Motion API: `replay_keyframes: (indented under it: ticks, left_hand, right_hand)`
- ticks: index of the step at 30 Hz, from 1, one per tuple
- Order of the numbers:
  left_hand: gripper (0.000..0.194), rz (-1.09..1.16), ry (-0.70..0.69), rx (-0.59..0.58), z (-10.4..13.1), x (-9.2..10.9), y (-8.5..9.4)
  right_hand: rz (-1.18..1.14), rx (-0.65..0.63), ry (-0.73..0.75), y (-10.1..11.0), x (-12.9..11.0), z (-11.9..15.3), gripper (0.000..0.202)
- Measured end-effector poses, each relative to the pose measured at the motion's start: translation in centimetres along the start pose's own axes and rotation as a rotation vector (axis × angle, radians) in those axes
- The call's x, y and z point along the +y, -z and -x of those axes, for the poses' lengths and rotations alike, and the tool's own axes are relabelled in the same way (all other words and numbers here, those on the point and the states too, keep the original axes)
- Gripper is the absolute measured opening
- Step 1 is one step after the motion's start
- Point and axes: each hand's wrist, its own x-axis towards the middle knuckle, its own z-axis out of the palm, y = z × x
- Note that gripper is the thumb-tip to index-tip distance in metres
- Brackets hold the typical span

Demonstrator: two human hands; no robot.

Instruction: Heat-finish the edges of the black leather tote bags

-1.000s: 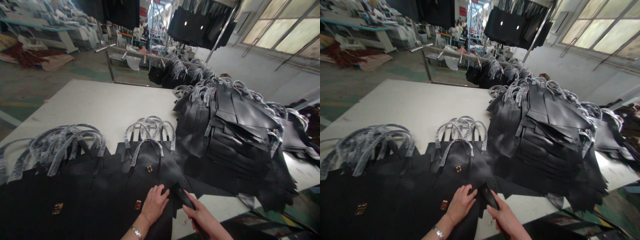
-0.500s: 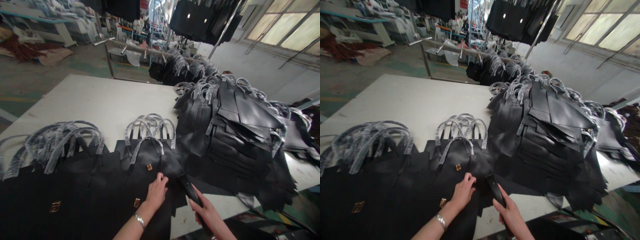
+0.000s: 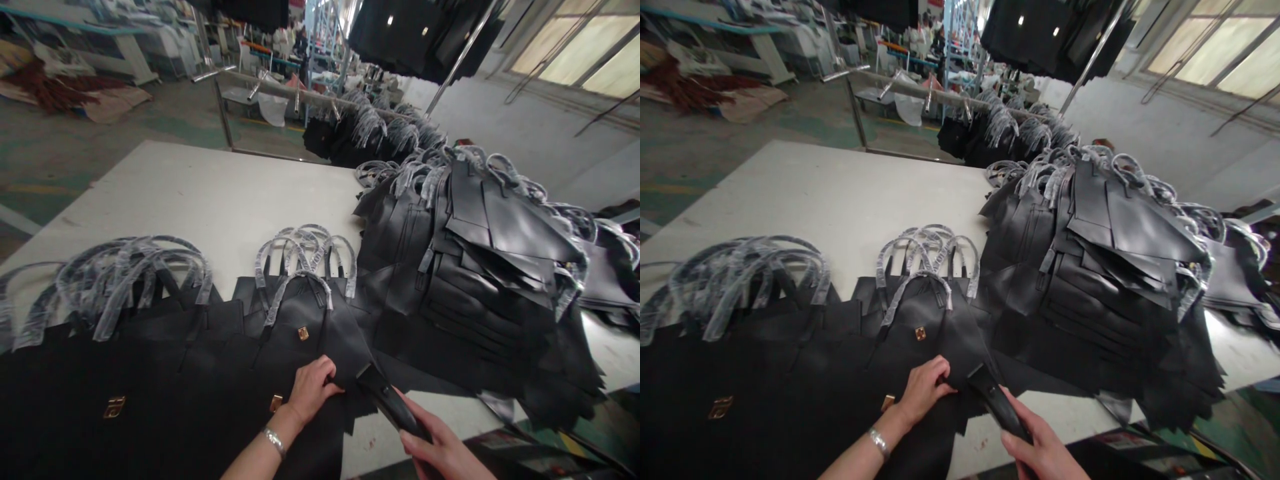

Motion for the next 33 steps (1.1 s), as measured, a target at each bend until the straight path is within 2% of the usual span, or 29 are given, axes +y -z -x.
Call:
replay_keyframes:
  ticks: [3, 5, 10, 14, 17, 21, 26, 29, 33]
  left_hand:
    - [0.023, 0.054, -0.04, 0.006, 0.0, -0.4, -0.2]
    - [0.024, 0.083, -0.064, -0.002, -0.1, -0.6, -0.5]
    - [0.024, 0.137, -0.087, -0.013, -0.1, -1.0, -0.9]
    - [0.026, 0.166, -0.105, -0.017, 0.1, -1.4, -1.0]
    - [0.026, 0.185, -0.138, -0.032, 0.1, -1.6, -1.0]
    - [0.024, 0.213, -0.147, -0.046, 0.1, -1.7, -1.0]
    - [0.021, 0.235, -0.109, -0.048, 0.0, -1.7, -0.8]
    - [0.022, 0.238, -0.09, -0.058, 0.0, -1.8, -0.7]
    - [0.023, 0.163, -0.043, -0.051, -0.4, -1.2, -1.3]
  right_hand:
    - [-0.055, -0.151, -0.102, -1.1, -0.7, -0.8, 0.085]
    - [-0.098, -0.196, -0.134, -1.7, -1.1, -1.5, 0.083]
    - [-0.159, -0.177, -0.09, -1.3, -1.7, -1.8, 0.078]
    - [-0.153, -0.208, -0.179, -0.8, -1.3, -1.5, 0.076]
    - [-0.187, -0.233, -0.2, -1.1, -1.0, -2.2, 0.08]
    - [-0.201, -0.249, -0.107, -1.5, -1.2, -3.1, 0.076]
    - [-0.165, -0.283, -0.17, -2.0, -1.3, -2.8, 0.078]
    - [-0.167, -0.235, -0.118, -2.6, -1.5, -2.9, 0.081]
    - [-0.163, -0.027, -0.005, -1.9, -1.4, -2.8, 0.082]
